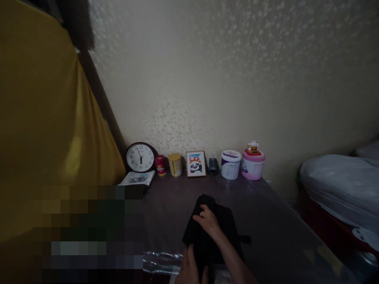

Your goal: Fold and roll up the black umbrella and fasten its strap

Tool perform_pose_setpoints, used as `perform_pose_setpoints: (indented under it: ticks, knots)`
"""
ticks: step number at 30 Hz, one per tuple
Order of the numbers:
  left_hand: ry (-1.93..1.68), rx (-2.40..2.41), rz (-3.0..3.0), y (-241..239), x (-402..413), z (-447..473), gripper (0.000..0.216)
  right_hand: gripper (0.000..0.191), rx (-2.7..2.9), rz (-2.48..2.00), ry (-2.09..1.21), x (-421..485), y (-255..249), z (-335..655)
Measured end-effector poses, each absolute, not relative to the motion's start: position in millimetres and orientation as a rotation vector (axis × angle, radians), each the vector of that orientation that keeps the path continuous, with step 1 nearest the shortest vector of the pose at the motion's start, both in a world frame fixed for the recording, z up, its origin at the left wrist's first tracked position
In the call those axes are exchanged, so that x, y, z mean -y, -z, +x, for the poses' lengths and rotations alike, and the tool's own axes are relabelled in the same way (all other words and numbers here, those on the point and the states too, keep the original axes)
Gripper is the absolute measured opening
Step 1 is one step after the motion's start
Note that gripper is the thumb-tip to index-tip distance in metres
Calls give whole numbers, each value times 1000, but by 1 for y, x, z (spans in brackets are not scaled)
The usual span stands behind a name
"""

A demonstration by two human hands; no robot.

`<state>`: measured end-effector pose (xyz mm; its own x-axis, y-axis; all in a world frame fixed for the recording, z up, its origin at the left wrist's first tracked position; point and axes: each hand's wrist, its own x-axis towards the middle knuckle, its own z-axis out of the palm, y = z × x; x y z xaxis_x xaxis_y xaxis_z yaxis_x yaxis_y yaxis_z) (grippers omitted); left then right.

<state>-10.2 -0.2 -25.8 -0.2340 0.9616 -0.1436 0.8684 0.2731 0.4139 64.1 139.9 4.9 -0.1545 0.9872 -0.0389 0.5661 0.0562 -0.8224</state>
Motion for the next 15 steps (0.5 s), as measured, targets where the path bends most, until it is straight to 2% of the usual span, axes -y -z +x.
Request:
perform_pose_setpoints:
  ticks: [4, 7, 11, 15]
  knots:
    - [-531, -2169, 2037, 30, -5, -12, 50, 48, 1870, -1559, -889, -136, -10, 62]
    - [-656, -2067, 2249, 36, -15, -11, 58, 40, 1953, -1489, -865, -134, -12, 61]
    - [-629, -2047, 2342, 50, -24, -12, 72, 31, 2036, -1365, -953, -131, -15, 61]
    - [-539, -2109, 2263, 57, -25, -15, 71, 22, 2125, -1199, -909, -118, -22, 66]
